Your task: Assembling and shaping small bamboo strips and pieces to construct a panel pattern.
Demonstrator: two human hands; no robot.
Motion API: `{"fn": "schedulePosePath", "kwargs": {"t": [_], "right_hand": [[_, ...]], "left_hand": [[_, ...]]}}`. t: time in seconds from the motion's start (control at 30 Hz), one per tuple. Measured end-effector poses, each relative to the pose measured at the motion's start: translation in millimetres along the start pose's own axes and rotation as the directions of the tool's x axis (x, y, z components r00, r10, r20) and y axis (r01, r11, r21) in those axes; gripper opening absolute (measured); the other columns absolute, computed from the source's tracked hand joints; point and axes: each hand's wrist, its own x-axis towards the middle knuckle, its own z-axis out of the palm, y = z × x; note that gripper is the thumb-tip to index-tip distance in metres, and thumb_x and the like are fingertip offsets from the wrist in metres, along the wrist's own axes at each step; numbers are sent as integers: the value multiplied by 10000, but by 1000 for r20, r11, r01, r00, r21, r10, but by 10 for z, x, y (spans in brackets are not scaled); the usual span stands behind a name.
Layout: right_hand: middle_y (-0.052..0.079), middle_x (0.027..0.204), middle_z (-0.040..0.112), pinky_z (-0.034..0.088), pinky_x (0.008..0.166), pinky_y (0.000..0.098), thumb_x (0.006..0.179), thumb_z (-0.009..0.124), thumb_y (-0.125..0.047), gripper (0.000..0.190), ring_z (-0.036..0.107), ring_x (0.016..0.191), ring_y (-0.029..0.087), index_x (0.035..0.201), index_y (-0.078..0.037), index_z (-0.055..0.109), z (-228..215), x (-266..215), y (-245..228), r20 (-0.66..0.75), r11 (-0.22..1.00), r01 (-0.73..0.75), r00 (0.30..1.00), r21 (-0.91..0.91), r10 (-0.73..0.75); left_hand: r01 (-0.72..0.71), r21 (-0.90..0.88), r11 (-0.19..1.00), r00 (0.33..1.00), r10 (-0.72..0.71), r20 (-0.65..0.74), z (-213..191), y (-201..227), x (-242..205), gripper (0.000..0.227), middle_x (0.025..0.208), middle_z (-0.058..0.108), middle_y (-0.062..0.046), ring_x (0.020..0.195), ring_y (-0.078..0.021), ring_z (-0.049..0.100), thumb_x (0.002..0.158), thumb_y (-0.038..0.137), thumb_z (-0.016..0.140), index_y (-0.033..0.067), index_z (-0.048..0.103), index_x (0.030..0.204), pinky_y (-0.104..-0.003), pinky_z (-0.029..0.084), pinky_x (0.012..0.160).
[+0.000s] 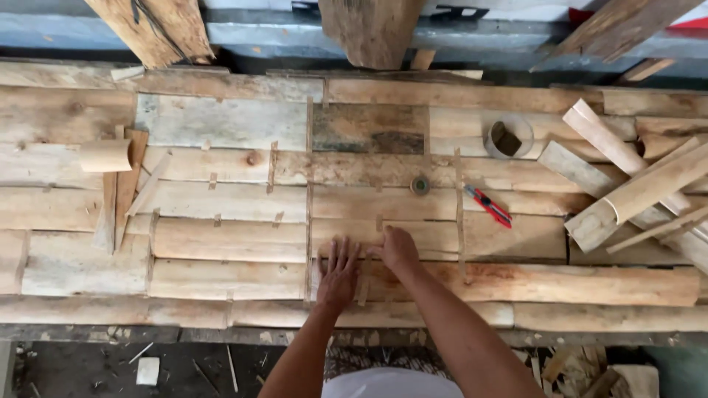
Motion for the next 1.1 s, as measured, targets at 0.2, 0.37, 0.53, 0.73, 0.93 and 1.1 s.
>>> {"fn": "schedulePosePath", "kwargs": {"t": [0.2, 0.37, 0.53, 0.73, 0.93, 1.1], "right_hand": [[174, 811, 679, 527, 748, 496, 696, 933, -412, 561, 668, 835, 374, 911, -3, 615, 54, 99, 73, -7, 998, 23, 1000, -53, -23], [187, 827, 674, 522, 753, 495, 691, 940, -399, 548, 654, 853, 389, 879, 3, 618, 45, 104, 125, -37, 996, 84, 996, -35, -85], [177, 840, 684, 527, 752, 486, 753, 909, -405, 503, 670, 844, 380, 862, -5, 624, 132, 125, 199, -28, 999, 35, 999, 5, -34], [196, 962, 693, 528, 810, 453, 813, 874, -451, 526, 673, 924, 349, 943, -1, 634, -126, 41, -133, 119, 996, -76, 990, -38, 80], [221, 1162, 632, 490, 970, 465, 746, 936, -457, 752, 590, 1106, 368, 1179, 33, 564, -236, -6, -258, 147, 989, -53, 986, -137, 74], [233, 1384, 488, 427, 1081, 473, 637, 985, -383, 1017, 450, 1284, 430, 1393, 17, 434, 89, -83, -14, 78, 988, -23, 996, -151, 35]], "left_hand": [[91, 17, 996, 979, -92, 183, -103, 66, 49, 687, 1749, -9, -8, 1605, -288, -46, 1057, 339, 441, 326, 97, 1652, -619, -60, 1235], [53, 12, 999, 990, -55, 133, -19, 28, 43, 680, 1742, -10, -17, 1599, -289, -49, 1058, 351, 423, 308, 95, 1652, -610, -73, 1235], [13, 11, 1000, 998, -13, 62, -14, -1, 46, 660, 1745, -4, -19, 1602, -298, -42, 1071, 344, 415, 304, 110, 1655, -609, -69, 1229], [45, -10, 999, 989, -44, 141, -144, 38, 40, 668, 1746, -42, 0, 1603, -274, -59, 1070, 339, 407, 325, 89, 1657, -611, -81, 1236], [56, -47, 997, 990, -49, 132, -100, 15, 80, 656, 1744, -22, -1, 1601, -270, -61, 1078, 333, 412, 323, 95, 1652, -608, -89, 1235], [61, -4, 998, 985, -59, 159, -177, 72, 16, 679, 1749, -14, -12, 1606, -274, -58, 1059, 315, 425, 317, 105, 1659, -605, -93, 1237]]}}
